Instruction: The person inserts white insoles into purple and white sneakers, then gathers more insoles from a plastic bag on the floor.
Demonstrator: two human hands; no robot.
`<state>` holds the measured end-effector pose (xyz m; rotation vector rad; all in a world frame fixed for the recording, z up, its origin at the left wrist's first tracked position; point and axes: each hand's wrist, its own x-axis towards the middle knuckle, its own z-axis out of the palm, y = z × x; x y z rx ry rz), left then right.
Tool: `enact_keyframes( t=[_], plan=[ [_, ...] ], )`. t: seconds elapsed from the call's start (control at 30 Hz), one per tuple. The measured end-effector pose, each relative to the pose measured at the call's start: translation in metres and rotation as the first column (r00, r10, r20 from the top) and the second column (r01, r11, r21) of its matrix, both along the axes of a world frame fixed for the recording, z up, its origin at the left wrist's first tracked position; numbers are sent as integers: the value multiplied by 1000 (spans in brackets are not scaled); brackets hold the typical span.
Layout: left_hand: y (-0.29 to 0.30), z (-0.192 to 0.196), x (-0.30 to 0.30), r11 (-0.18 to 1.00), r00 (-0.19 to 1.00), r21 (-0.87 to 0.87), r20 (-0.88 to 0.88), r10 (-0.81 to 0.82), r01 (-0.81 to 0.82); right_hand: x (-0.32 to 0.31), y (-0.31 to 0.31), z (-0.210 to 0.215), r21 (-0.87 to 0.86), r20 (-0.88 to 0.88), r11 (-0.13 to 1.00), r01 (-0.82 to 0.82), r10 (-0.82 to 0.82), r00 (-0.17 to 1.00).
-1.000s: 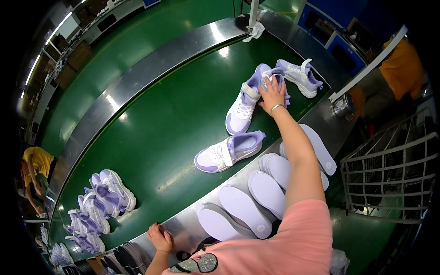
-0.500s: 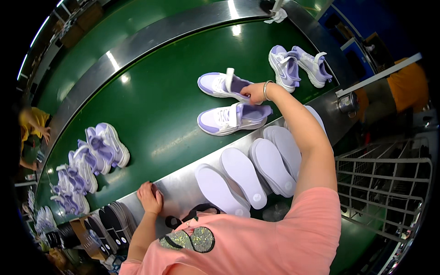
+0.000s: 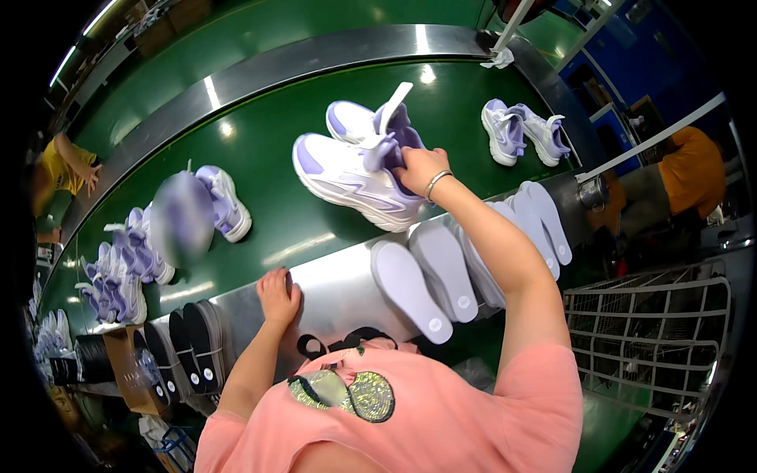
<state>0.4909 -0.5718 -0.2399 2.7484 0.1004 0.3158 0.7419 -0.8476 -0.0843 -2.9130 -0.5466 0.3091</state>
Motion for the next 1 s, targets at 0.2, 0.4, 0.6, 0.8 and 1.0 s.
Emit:
enact_keyframes(
  t=[0.2, 0.4, 0.6, 0.8, 1.0],
  plan=[
    [-40, 67, 6, 659, 959, -751, 217, 180, 47, -112, 92, 11, -43, 78, 995, -96, 99, 992],
    [-28, 47, -23, 791, 985, -606, 69, 158, -85, -215, 134, -34, -133, -174, 988, -74, 50, 984],
    [-2, 54, -44, 776, 981, -630, 133, 138, -24, -243, 89, -51, 165, 163, 961, -223, 196, 967],
    [11, 71, -15, 773, 991, -621, 117, -69, 127, -230, 1, -65, 41, 197, 980, 192, -197, 960],
    [21, 62, 18, 503, 973, -838, -229, 30, -212, -222, -5, -63, -104, 36, 937, 333, -331, 943]
  ],
)
